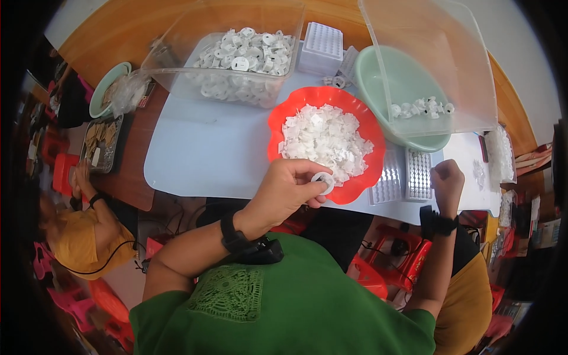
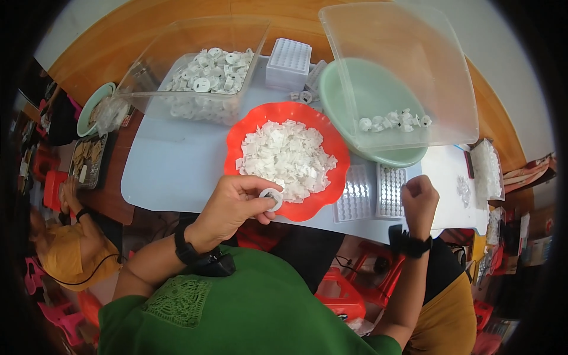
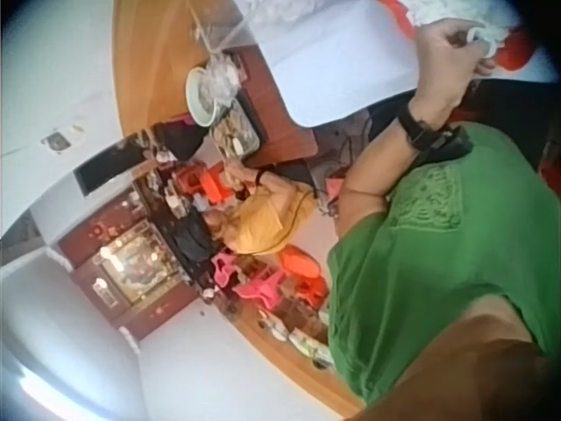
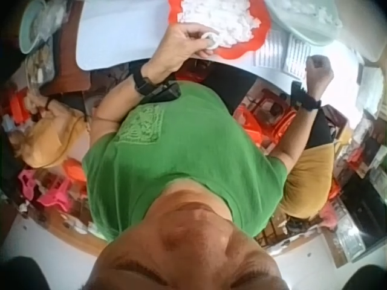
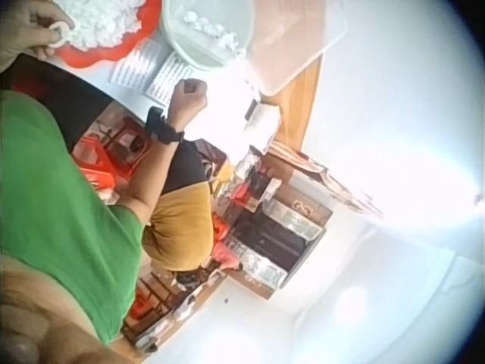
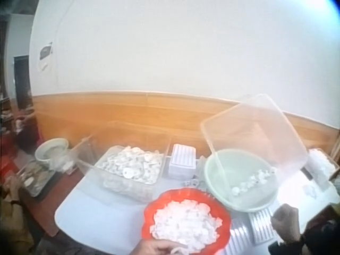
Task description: The recorder is assembling small white plastic components by inserting small black pieces into them.
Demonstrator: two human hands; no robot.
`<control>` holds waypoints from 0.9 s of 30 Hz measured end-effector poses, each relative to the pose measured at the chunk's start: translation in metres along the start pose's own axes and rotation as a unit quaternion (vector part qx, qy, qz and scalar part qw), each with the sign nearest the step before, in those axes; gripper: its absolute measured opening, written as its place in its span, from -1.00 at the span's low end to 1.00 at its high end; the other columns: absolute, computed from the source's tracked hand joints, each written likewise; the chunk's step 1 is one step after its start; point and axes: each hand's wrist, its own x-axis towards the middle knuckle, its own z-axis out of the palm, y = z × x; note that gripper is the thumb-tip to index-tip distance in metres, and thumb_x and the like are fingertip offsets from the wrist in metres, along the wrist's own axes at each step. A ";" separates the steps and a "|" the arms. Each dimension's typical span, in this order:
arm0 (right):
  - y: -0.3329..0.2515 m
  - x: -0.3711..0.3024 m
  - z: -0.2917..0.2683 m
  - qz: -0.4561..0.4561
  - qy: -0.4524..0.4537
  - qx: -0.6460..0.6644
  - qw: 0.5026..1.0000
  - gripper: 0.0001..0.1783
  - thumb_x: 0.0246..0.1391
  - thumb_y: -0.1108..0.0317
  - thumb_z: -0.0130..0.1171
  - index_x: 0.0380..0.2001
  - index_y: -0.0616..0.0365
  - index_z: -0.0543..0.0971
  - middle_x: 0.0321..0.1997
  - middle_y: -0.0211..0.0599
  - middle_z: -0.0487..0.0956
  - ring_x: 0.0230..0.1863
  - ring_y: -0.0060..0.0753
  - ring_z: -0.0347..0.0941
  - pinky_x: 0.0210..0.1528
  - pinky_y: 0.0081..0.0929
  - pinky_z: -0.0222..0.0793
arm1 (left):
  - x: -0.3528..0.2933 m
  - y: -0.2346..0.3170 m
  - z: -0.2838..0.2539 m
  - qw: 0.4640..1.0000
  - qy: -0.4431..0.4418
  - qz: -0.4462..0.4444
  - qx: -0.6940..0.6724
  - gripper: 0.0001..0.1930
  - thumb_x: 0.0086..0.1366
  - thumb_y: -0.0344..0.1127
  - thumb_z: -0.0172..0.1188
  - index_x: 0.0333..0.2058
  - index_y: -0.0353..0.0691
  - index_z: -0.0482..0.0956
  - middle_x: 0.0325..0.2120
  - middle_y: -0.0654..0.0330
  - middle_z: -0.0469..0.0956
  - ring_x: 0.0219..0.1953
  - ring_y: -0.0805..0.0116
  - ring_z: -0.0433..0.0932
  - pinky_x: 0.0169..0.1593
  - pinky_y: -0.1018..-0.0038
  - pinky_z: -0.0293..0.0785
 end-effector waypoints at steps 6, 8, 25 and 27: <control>-0.116 -0.068 0.023 -0.127 -0.066 0.173 0.974 -0.82 -0.17 0.68 0.18 -0.42 0.26 0.53 -0.51 -0.27 0.52 -0.50 -0.46 0.49 -0.46 -0.59 0.37 | 0.004 -0.009 0.004 0.999 -0.016 0.018 0.036 -0.77 0.18 -0.52 0.15 -0.17 -0.43 0.55 -0.44 0.15 0.59 -0.48 0.53 0.55 -0.39 0.65 0.52; -0.142 -0.080 0.040 -0.196 -0.066 0.210 0.955 -0.79 -0.20 0.69 0.21 -0.40 0.25 0.54 -0.46 -0.23 0.53 -0.47 -0.35 0.50 -0.45 -0.54 0.39 | 0.003 -0.008 0.008 0.999 -0.017 0.006 0.035 -0.75 0.19 -0.53 0.13 -0.14 -0.44 0.53 -0.40 0.14 0.59 -0.44 0.51 0.57 -0.35 0.64 0.54; -0.170 -0.106 0.075 -0.278 0.019 0.136 0.951 -0.78 -0.25 0.67 0.23 -0.43 0.27 0.50 -0.47 -0.18 0.46 -0.53 -0.19 0.44 -0.54 -0.40 0.35 | -0.015 -0.018 0.009 0.989 -0.018 0.091 0.115 -0.69 0.24 -0.57 0.06 -0.02 -0.43 0.45 -0.32 0.17 0.54 -0.32 0.49 0.57 -0.21 0.60 0.56; -0.171 -0.108 0.076 -0.268 0.025 0.138 0.953 -0.79 -0.27 0.67 0.23 -0.46 0.26 0.50 -0.51 -0.20 0.45 -0.58 -0.22 0.42 -0.59 -0.40 0.33 | -0.016 -0.021 0.008 0.986 -0.017 0.108 0.123 -0.69 0.24 -0.57 0.07 -0.02 -0.44 0.45 -0.31 0.19 0.52 -0.30 0.50 0.57 -0.20 0.60 0.57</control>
